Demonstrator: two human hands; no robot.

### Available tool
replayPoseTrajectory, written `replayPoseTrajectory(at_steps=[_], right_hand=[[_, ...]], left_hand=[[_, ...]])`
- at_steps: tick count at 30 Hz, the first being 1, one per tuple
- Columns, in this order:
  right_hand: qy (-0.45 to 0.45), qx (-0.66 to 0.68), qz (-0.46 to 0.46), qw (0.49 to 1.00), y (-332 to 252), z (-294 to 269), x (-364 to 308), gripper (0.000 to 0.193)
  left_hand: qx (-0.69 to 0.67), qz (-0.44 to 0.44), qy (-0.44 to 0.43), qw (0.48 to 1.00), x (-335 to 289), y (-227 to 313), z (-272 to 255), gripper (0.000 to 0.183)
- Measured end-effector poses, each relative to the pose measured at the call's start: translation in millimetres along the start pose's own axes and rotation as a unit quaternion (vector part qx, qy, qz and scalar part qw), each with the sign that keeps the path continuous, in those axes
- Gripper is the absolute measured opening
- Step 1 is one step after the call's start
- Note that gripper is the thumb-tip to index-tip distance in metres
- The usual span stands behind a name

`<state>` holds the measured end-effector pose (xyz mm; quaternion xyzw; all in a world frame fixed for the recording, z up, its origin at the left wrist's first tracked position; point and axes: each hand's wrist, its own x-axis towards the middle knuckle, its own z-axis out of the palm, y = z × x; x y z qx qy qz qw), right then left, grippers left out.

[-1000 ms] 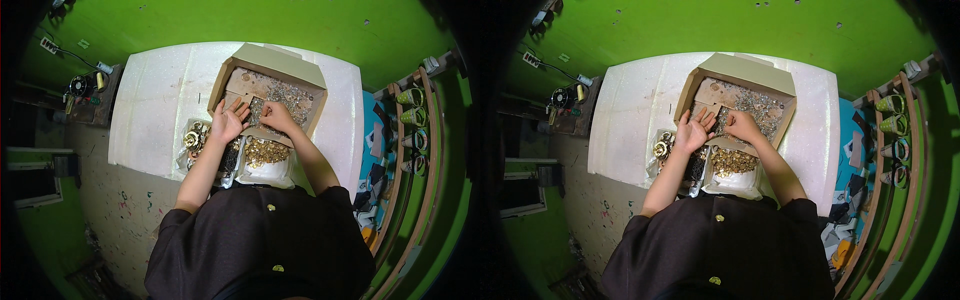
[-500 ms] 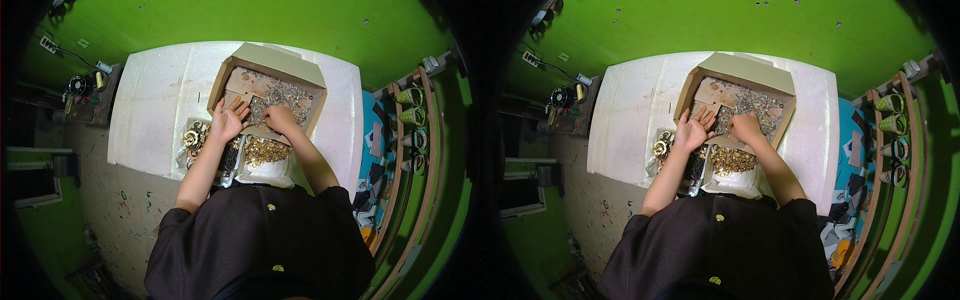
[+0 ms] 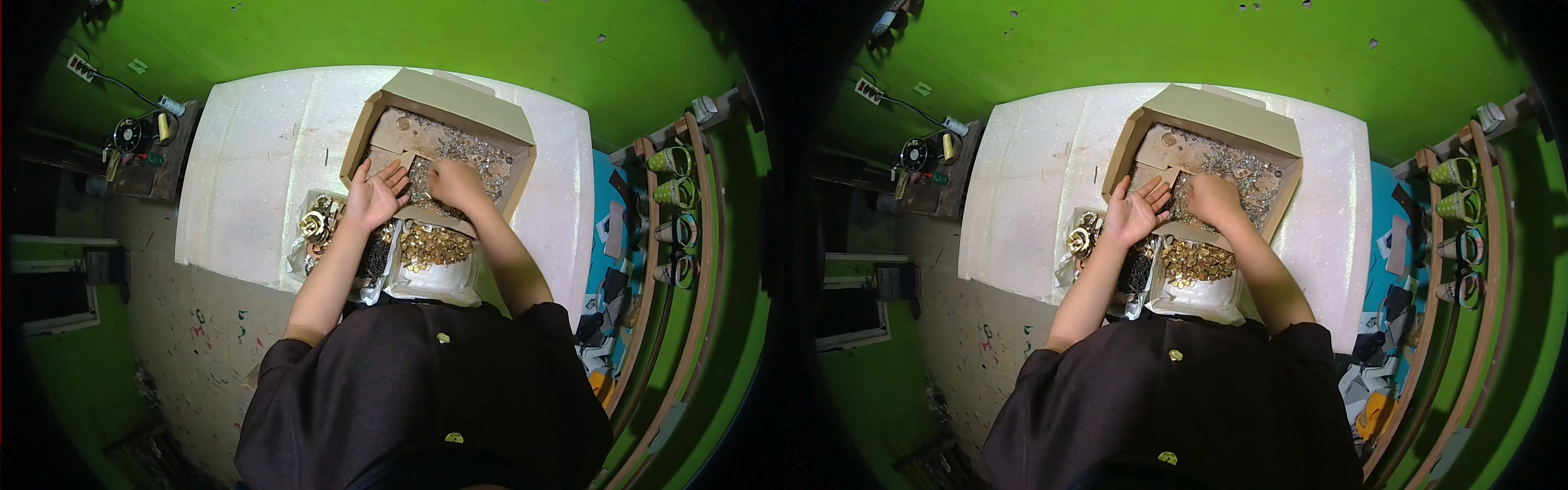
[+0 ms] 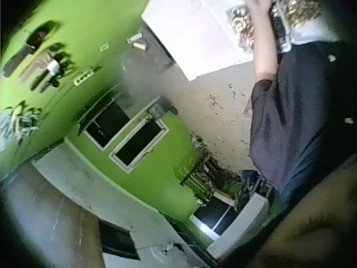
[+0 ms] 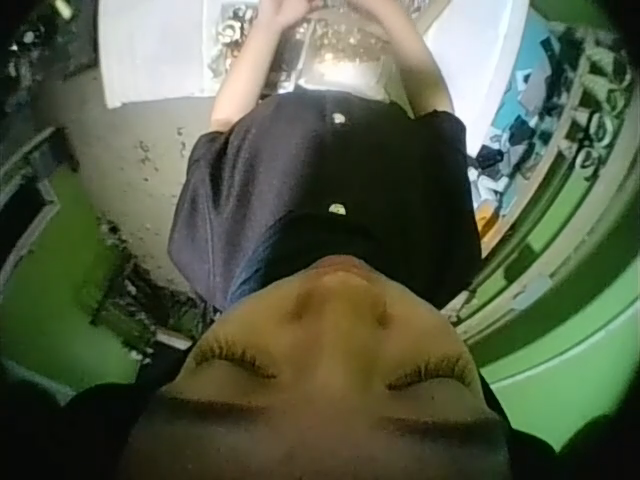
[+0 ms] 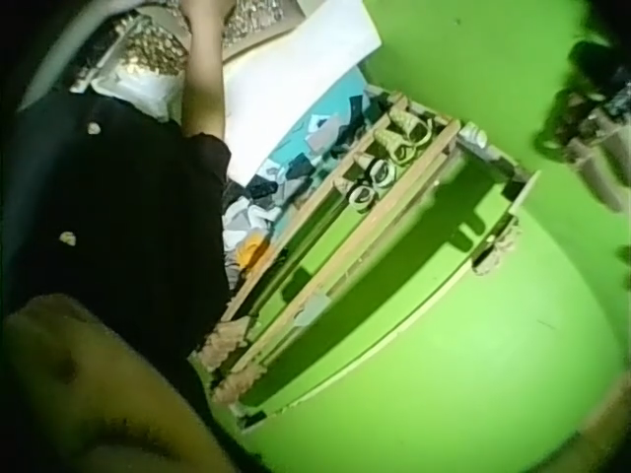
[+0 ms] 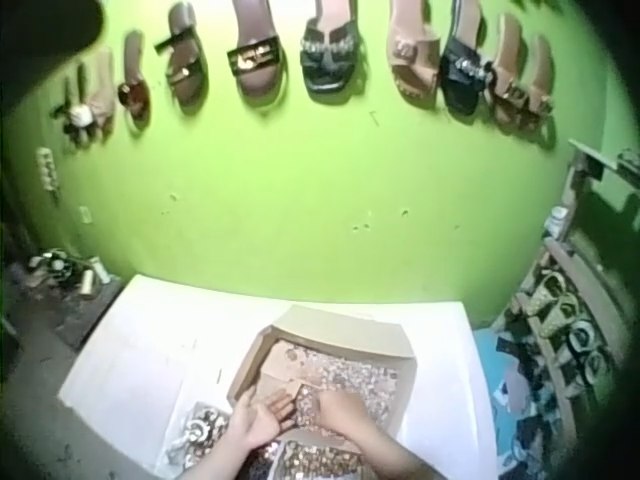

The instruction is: Sorting and inspecting small gold-colored metal shoe buckles or eyelets from a large container into smaller trays.

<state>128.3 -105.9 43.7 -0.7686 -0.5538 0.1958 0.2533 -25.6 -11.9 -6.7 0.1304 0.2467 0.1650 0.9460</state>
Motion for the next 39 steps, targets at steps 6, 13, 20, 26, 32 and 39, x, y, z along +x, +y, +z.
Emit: replayPoseTrajectory(at_steps=[6, 13, 20, 26, 32, 39], right_hand=[[-0.101, -0.020, 0.094, 0.990, 25, 1, -3, 0.009], [-0.081, 0.406, 0.030, 0.910, 0, 7, 8, 0.009], [0.077, 0.363, 0.064, 0.926, 32, 27, 20, 0.014], [-0.052, 0.030, -0.029, 0.998, 34, 45, -1, 0.011], [-0.056, -0.090, -0.049, 0.993, 35, 64, -9, 0.014], [-0.024, -0.077, -0.023, 0.996, 32, 58, -6, 0.015]], left_hand=[[0.000, 0.006, -0.001, 1.000, -2, 0, 2, 0.073], [-0.020, -0.011, -0.037, 0.999, 0, 3, -5, 0.064], [-0.094, 0.024, -0.050, 0.994, -8, 0, 7, 0.049], [-0.137, 0.044, -0.106, 0.984, -6, -1, -6, 0.048], [-0.111, 0.048, -0.087, 0.989, -7, -1, 0, 0.050], [-0.116, 0.050, -0.093, 0.988, -6, 0, -2, 0.053]])
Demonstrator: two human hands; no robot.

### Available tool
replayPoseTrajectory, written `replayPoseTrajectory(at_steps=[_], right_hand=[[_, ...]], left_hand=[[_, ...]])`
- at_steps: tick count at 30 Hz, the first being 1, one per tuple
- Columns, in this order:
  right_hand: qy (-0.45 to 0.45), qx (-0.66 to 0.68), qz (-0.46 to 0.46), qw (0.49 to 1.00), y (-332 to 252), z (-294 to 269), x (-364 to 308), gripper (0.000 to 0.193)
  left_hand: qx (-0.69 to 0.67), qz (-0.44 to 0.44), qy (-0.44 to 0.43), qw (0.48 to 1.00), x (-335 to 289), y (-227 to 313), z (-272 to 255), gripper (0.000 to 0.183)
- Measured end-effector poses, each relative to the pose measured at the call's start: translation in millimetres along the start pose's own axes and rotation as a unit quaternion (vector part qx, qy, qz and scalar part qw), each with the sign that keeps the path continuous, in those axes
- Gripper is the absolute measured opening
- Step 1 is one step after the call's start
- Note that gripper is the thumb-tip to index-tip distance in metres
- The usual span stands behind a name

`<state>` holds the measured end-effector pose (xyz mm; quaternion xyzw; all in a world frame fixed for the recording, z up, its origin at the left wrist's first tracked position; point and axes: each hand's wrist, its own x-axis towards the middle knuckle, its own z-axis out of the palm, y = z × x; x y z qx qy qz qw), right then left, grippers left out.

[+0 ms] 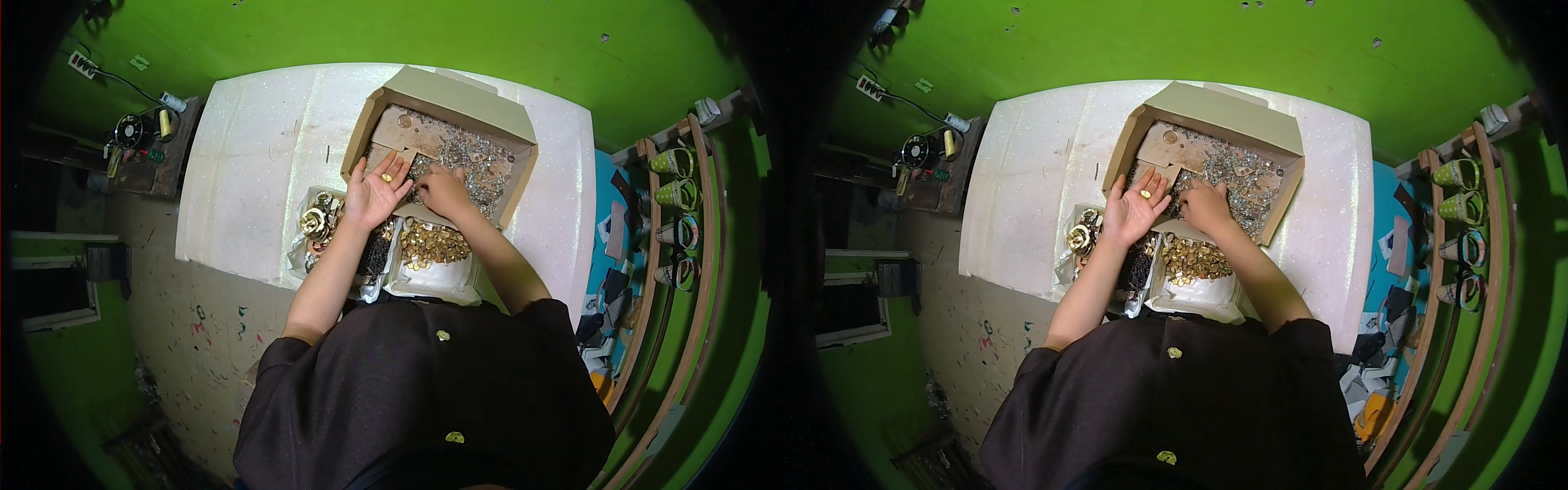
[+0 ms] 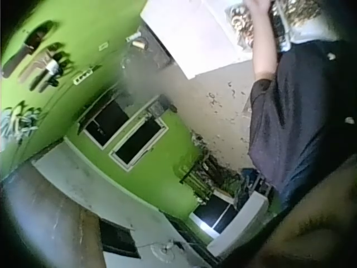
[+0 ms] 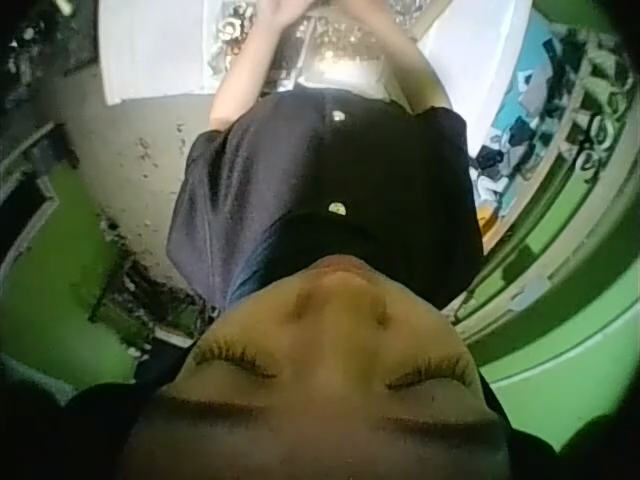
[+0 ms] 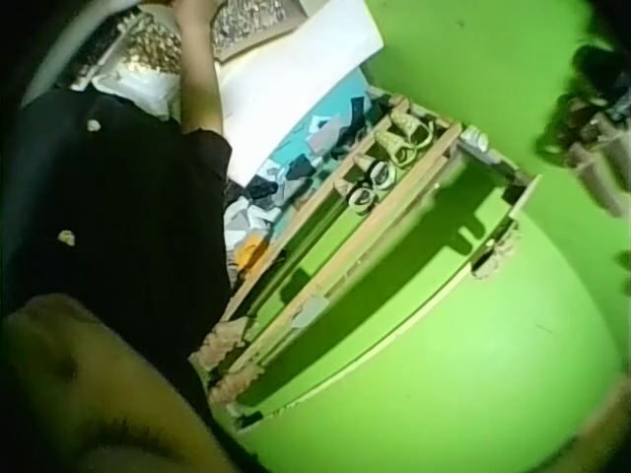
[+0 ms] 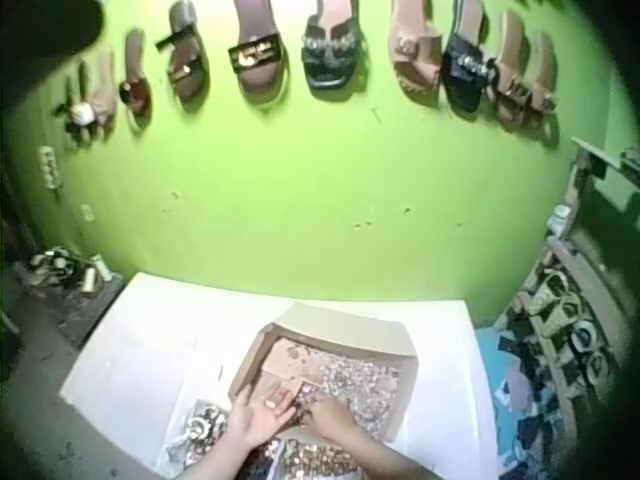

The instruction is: Sorting and inspecting small gold-colored metal shoe buckles or eyelets from a large container into smaller trays.

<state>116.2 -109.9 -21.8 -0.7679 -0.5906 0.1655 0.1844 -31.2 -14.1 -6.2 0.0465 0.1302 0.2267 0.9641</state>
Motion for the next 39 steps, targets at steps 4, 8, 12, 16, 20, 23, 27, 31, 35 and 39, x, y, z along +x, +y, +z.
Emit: replayPoseTrajectory(at_steps=[4, 8, 12, 16, 20, 23, 27, 31, 35, 39], right_hand=[[0.002, -0.031, -0.039, 0.999, -2, 3, 1, 0.015], [-0.015, -0.071, -0.059, 0.996, -4, 3, 2, 0.014], [-0.013, -0.084, -0.083, 0.993, -3, 6, 4, 0.012], [0.005, -0.072, -0.073, 0.995, -2, 8, -1, 0.011], [0.030, 0.011, -0.017, 0.999, -2, 4, -5, 0.011], [0.037, 0.064, -0.002, 0.997, 2, 6, -6, 0.012], [0.056, 0.141, 0.005, 0.988, 7, 6, -3, 0.012], [0.094, 0.339, 0.056, 0.934, 15, 11, -2, 0.013], [0.087, 0.380, 0.072, 0.918, 23, 14, -2, 0.013], [0.074, 0.408, 0.070, 0.907, 24, 16, -4, 0.014]], left_hand=[[-0.021, 0.001, -0.011, 1.000, 0, 0, -1, 0.055], [-0.020, 0.000, -0.028, 0.999, 0, 0, -2, 0.056], [-0.020, 0.003, -0.029, 0.999, 0, 0, -2, 0.056], [-0.026, 0.003, -0.025, 0.999, 1, 0, -4, 0.057], [-0.028, 0.002, -0.029, 0.999, 1, 2, -5, 0.057], [-0.020, 0.007, -0.027, 0.999, 0, 1, -5, 0.056], [-0.015, 0.014, -0.013, 1.000, -1, 1, -3, 0.056], [-0.006, 0.014, 0.002, 1.000, -2, 1, 0, 0.055], [-0.003, 0.012, 0.007, 1.000, -2, 0, 1, 0.055], [0.000, 0.004, -0.005, 1.000, -1, 1, -3, 0.055]])
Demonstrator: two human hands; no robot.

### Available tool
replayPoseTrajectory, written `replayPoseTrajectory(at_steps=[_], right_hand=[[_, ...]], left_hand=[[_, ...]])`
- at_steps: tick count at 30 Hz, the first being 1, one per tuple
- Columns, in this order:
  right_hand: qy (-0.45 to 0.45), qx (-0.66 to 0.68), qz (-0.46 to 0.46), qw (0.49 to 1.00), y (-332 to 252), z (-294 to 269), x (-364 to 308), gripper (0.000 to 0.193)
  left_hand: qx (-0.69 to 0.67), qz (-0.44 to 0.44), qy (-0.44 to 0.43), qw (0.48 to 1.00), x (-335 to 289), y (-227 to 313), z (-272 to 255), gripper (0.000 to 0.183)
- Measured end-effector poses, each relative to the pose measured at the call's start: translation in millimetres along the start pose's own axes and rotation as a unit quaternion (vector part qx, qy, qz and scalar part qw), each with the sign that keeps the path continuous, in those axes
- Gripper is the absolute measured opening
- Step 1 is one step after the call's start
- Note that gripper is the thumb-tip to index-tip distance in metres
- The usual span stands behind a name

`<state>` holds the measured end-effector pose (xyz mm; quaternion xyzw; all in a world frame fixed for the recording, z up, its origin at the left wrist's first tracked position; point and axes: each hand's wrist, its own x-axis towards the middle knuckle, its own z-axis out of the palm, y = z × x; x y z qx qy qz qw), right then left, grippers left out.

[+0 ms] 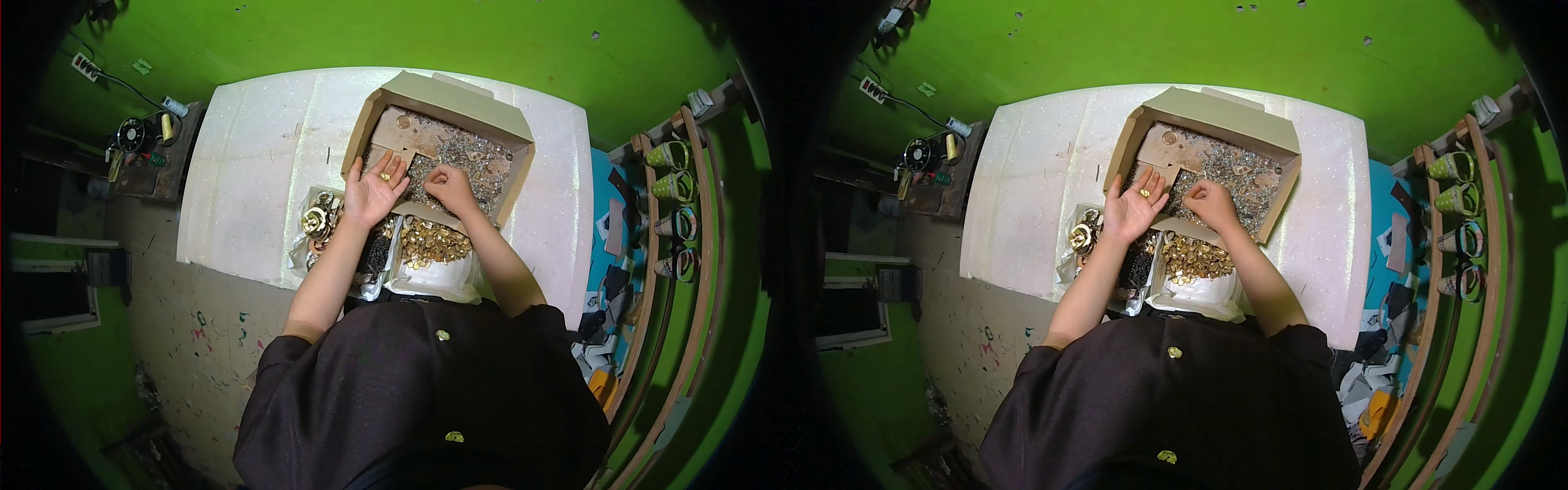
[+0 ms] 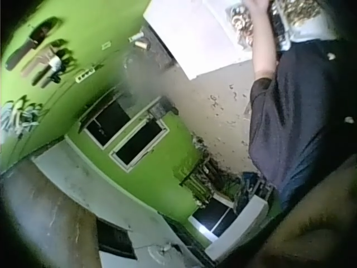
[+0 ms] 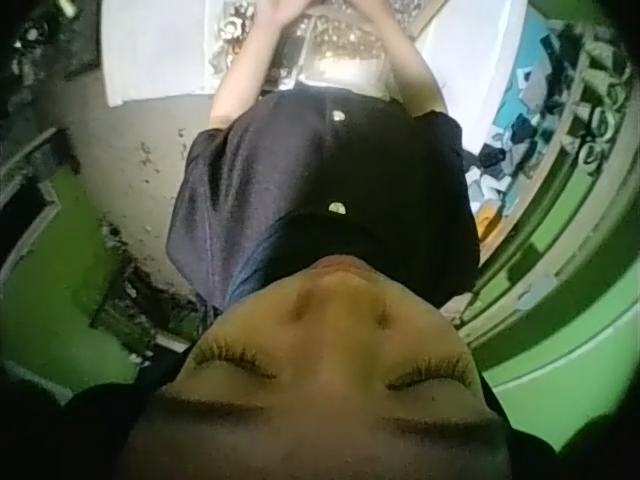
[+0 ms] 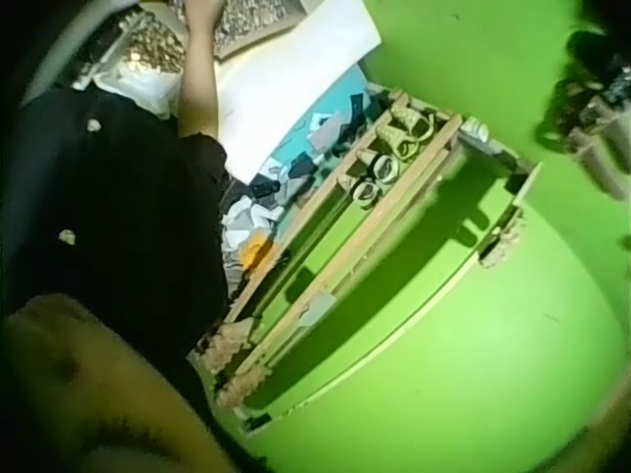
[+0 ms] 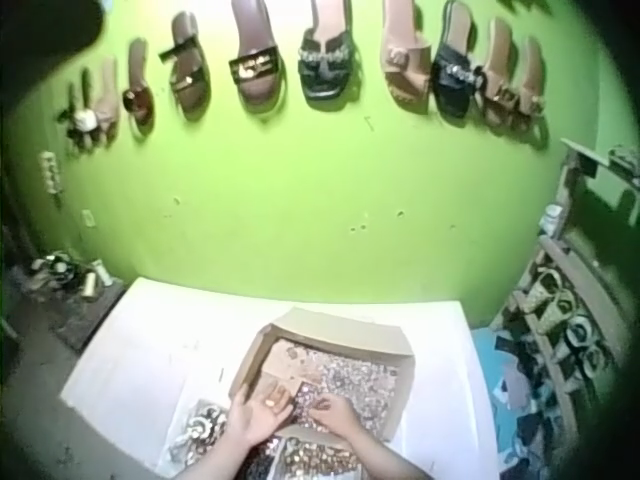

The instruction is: Sorting and inspecting small gold-colored metal shoe buckles or eyelets from a large container into smaller trays.

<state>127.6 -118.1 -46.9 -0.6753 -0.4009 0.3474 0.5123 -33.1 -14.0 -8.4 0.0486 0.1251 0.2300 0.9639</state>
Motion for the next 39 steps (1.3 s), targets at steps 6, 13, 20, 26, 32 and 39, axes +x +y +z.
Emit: replayPoseTrajectory(at_steps=[6, 13, 20, 26, 32, 39], right_hand=[[0.149, -0.335, -0.278, 0.888, -36, 4, -9, 0.025], [0.113, -0.301, -0.129, 0.938, -43, 0, -9, 0.013], [0.109, -0.185, -0.265, 0.940, -87, 29, -12, 0.023], [0.174, -0.152, -0.168, 0.958, -63, -2, 10, 0.036], [0.130, -0.356, -0.032, 0.925, -18, -51, 8, 0.045], [0.066, -0.385, -0.017, 0.920, -7, -32, -4, 0.046]], left_hand=[[0.010, 0.000, 0.006, 1.000, 0, 1, -2, 0.056], [0.024, -0.001, 0.011, 1.000, -1, -1, -4, 0.057], [0.028, 0.011, -0.011, 0.999, 1, -2, -5, 0.056], [0.055, 0.018, 0.038, 0.998, -1, -2, 6, 0.056], [0.031, 0.007, 0.007, 0.999, 2, -3, -2, 0.056], [0.018, 0.002, 0.007, 1.000, 0, -4, -2, 0.054]])
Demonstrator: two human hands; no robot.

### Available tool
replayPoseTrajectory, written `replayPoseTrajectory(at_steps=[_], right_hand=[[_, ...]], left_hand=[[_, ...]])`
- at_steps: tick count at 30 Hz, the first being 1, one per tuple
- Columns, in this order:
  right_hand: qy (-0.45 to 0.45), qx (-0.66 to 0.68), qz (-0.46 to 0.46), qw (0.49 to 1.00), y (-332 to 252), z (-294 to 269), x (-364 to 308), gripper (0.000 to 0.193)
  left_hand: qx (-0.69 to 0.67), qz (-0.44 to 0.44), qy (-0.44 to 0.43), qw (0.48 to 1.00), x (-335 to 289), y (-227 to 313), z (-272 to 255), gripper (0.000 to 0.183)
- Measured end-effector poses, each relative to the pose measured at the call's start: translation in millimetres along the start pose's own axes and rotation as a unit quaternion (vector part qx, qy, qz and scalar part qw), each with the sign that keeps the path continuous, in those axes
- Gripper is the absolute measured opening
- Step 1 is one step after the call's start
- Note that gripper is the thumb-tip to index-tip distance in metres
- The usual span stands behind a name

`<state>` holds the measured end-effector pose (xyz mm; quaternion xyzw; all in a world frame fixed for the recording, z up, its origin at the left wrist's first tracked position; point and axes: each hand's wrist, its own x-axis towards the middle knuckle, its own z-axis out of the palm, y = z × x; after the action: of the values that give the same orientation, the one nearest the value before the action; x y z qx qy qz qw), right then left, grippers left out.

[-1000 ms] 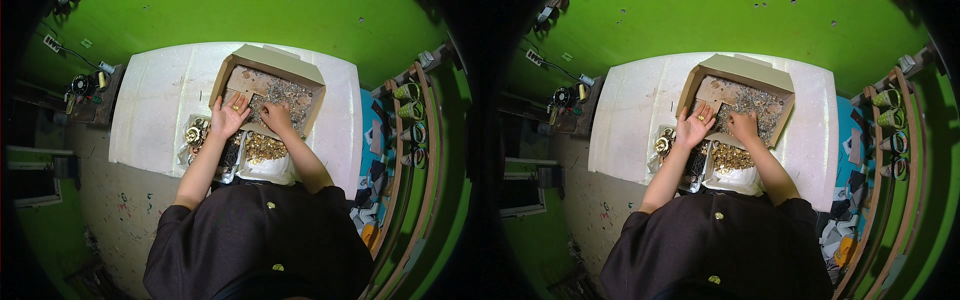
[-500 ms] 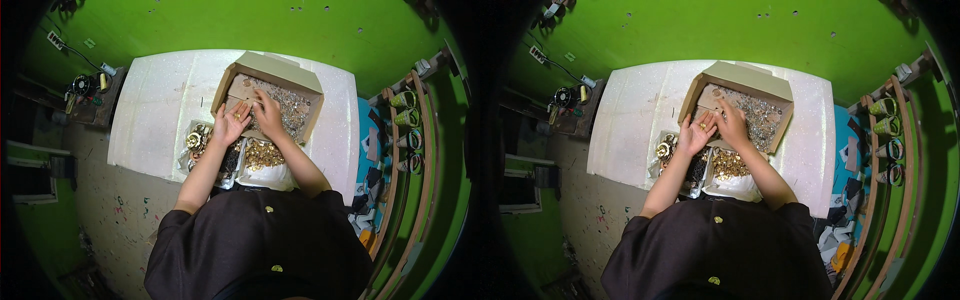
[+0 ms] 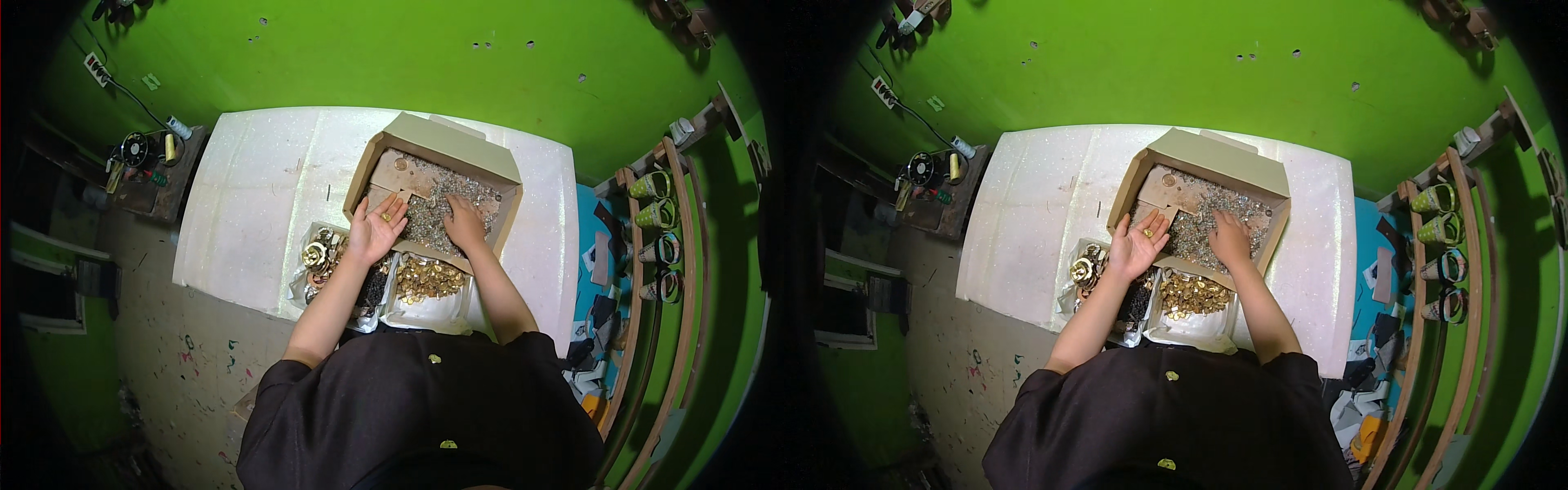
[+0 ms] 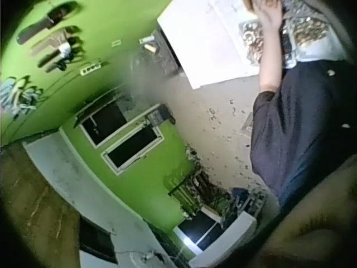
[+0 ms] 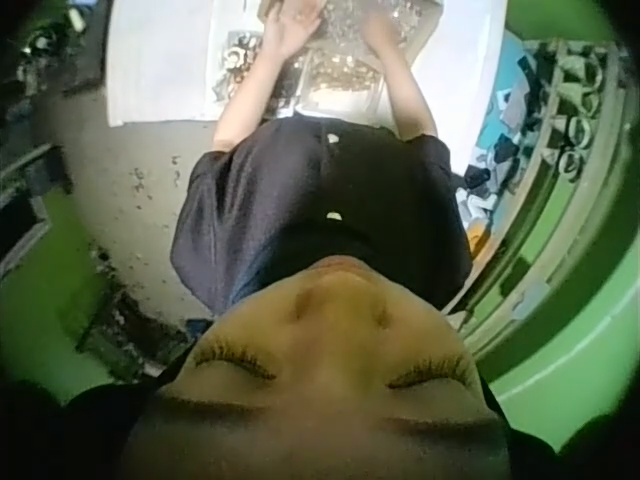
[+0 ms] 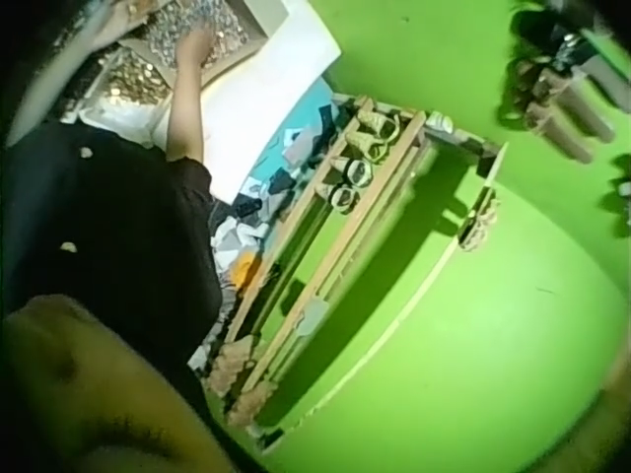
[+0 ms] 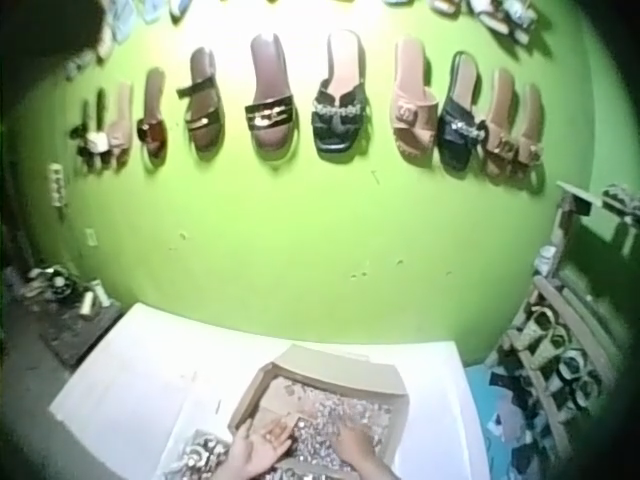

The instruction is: Sorting and inspecting small gold-colored metal shoe buckles or eyelets from a large container into smaller trays.

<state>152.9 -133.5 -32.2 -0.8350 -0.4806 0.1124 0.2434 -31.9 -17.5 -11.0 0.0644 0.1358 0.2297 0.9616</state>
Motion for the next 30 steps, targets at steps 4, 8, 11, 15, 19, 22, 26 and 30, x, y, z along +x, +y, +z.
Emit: replayPoseTrajectory(at_steps=[4, 8, 11, 15, 19, 22, 26, 30], right_hand=[[0.048, -0.018, -0.125, 0.991, 1, 12, -10, 0.044], [-0.026, 0.072, -0.119, 0.990, -11, -4, -13, 0.043], [-0.057, 0.049, -0.138, 0.988, -14, -8, -16, 0.039], [-0.132, 0.144, -0.095, 0.976, -13, -14, -11, 0.031], [-0.074, 0.296, 0.032, 0.952, -15, -28, -8, 0.023], [-0.009, 0.210, 0.029, 0.977, -9, -38, -1, 0.018], [0.063, -0.044, 0.024, 0.997, 10, -43, 5, 0.017], [-0.003, -0.143, 0.032, 0.989, -2, -45, 2, 0.019]], left_hand=[[0.008, 0.003, 0.017, 1.000, -1, 0, 4, 0.054], [-0.010, 0.001, 0.003, 1.000, 2, 2, -1, 0.054], [-0.009, 0.002, -0.004, 1.000, 2, 2, -1, 0.054], [-0.010, 0.003, -0.003, 1.000, 2, 1, 1, 0.054], [0.001, 0.010, 0.007, 1.000, 2, 1, 1, 0.054], [0.007, 0.015, 0.010, 1.000, 1, 1, 1, 0.054], [0.007, 0.012, 0.009, 1.000, 2, 0, 2, 0.054], [-0.003, 0.009, 0.002, 1.000, 1, 1, 0, 0.054]])
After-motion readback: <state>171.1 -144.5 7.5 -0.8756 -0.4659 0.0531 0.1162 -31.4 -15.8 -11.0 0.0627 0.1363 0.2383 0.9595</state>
